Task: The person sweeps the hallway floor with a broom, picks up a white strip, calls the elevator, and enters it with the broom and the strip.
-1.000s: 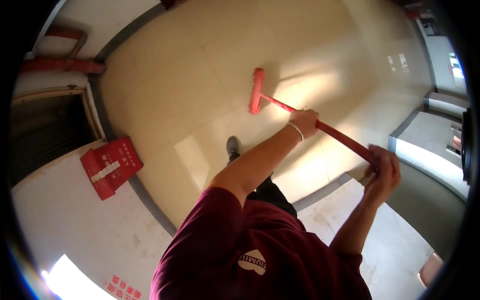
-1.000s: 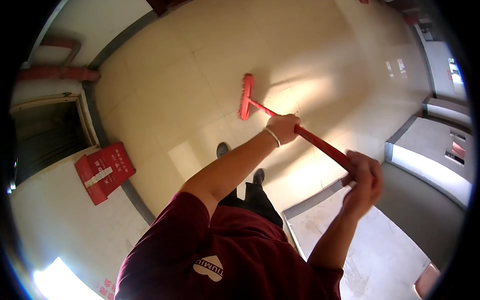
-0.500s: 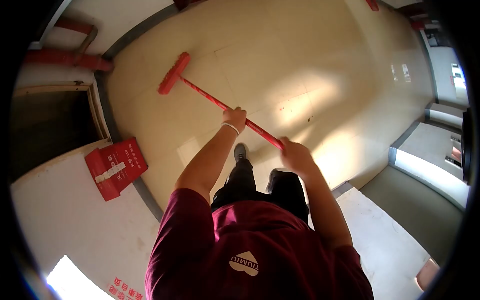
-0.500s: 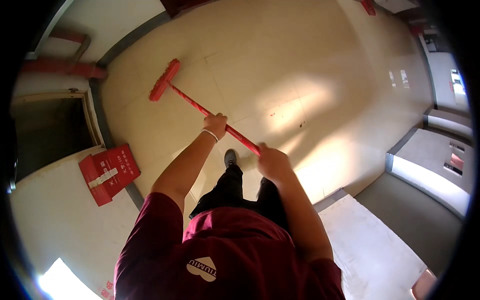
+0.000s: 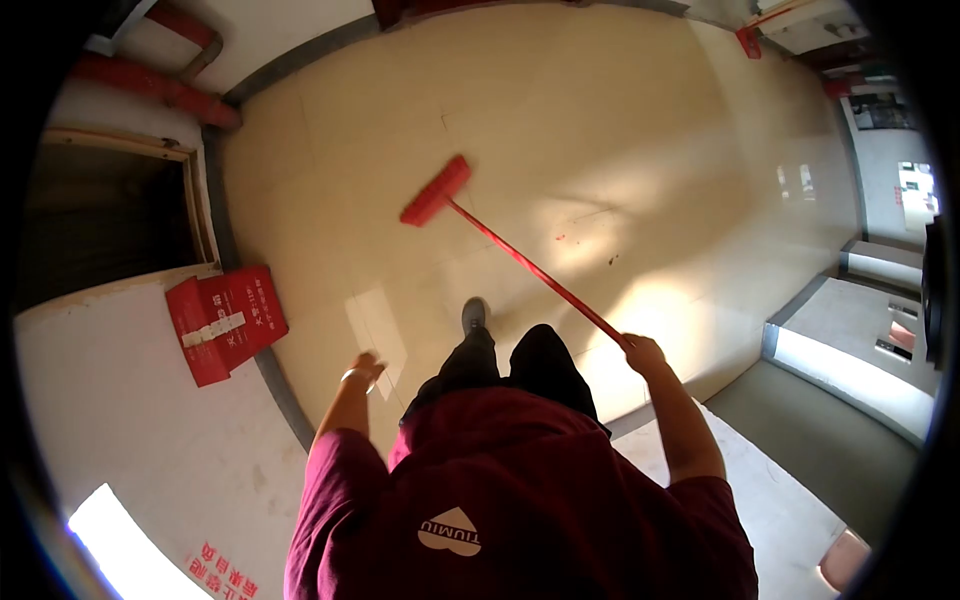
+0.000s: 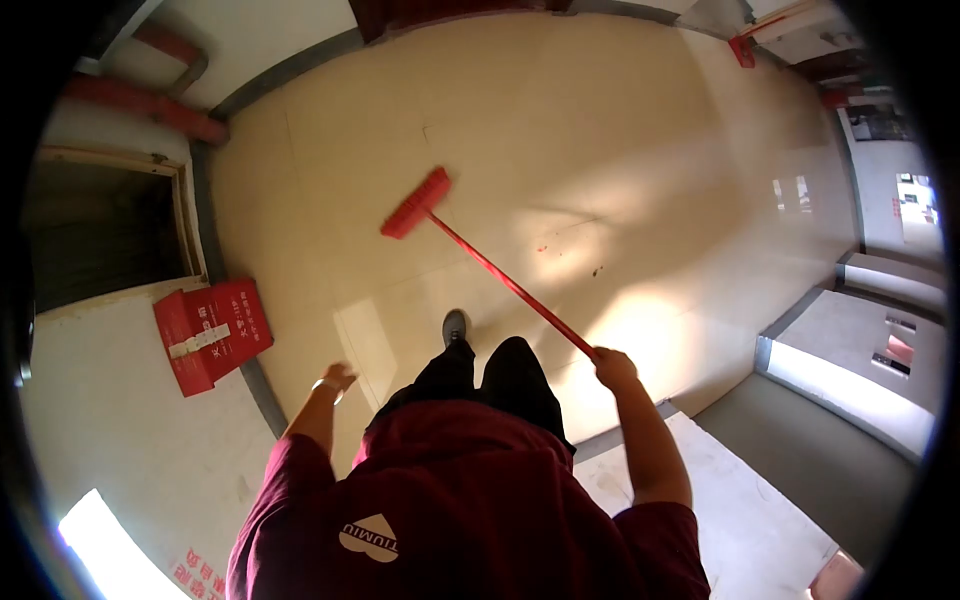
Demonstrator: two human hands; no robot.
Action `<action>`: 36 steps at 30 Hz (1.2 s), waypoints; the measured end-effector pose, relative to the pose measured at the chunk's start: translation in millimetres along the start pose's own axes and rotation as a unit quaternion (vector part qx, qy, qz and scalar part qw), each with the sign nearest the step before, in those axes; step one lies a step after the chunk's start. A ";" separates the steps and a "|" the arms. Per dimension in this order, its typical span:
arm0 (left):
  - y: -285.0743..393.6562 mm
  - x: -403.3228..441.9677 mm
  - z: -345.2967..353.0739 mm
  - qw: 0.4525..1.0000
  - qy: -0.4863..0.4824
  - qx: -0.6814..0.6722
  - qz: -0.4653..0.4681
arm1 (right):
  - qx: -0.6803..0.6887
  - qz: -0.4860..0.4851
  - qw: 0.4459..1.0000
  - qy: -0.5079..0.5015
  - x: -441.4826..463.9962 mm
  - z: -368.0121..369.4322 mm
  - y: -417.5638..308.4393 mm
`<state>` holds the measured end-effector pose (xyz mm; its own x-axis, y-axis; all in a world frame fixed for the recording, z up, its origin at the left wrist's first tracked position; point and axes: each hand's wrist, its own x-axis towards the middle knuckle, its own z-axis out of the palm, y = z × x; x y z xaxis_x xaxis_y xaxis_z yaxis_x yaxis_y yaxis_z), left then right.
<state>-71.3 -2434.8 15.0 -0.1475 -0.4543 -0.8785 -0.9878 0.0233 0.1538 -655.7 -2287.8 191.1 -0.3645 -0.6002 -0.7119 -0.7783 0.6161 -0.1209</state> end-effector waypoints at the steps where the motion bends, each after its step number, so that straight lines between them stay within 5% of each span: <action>1: -38.8 -8.2 8.8 0.997 -0.027 0.034 -0.065 | 0.006 0.030 1.000 -0.005 -19.4 -8.5 19.8; 4: -94.6 -78.2 -4.4 0.980 0.028 -0.104 -0.166 | -0.136 0.155 0.978 -0.032 -66.4 -35.5 65.0; 9: -100.4 -121.1 -15.7 0.923 0.152 -0.315 -0.163 | -0.063 0.167 0.981 0.073 -123.9 -74.6 75.2; 15: -4.7 -101.7 -41.4 0.919 0.131 -0.352 -0.122 | 0.073 0.082 0.986 0.126 -33.5 -28.0 43.8; 18: 47.0 -88.7 -55.4 0.978 0.156 -0.130 0.054 | 0.166 -0.077 0.966 0.184 61.9 -6.8 -26.9; 22: 109.1 -113.0 -85.3 0.965 0.171 -0.182 0.078 | 0.231 -0.011 0.966 0.118 120.2 -21.6 -116.9; 25: 118.7 -122.2 -86.9 0.954 0.191 -0.203 0.106 | 0.149 0.046 0.984 0.082 123.1 -23.9 -84.2; 27: 102.2 -116.2 -73.6 0.957 0.188 -0.203 0.083 | 0.122 -0.077 0.986 0.085 120.3 6.8 1.5; 28: 90.2 -113.0 -61.4 0.959 0.184 -0.206 0.058 | 0.020 -0.155 0.973 0.168 122.7 40.9 58.4; 29: 77.9 -109.3 -47.2 0.960 0.181 -0.207 0.057 | 0.013 -0.147 0.982 0.119 84.2 30.2 86.9; 33: 13.0 -87.9 28.3 0.983 0.155 -0.027 0.089 | 0.146 0.087 0.983 0.064 -39.2 23.5 195.2; 34: 8.6 -85.8 39.6 0.972 0.168 0.083 0.140 | 0.116 0.046 0.980 0.157 -60.6 37.6 231.1; 36: 61.5 -113.4 32.1 0.981 0.062 -0.158 -0.092 | 0.051 0.164 0.982 0.074 -107.5 9.8 253.9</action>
<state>-116.9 -2353.2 109.6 0.0585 -0.5308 -0.8454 -0.9294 -0.3381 0.1480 -809.1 -2061.8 230.1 -0.6633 -0.4247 -0.6161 -0.5549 0.8316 0.0242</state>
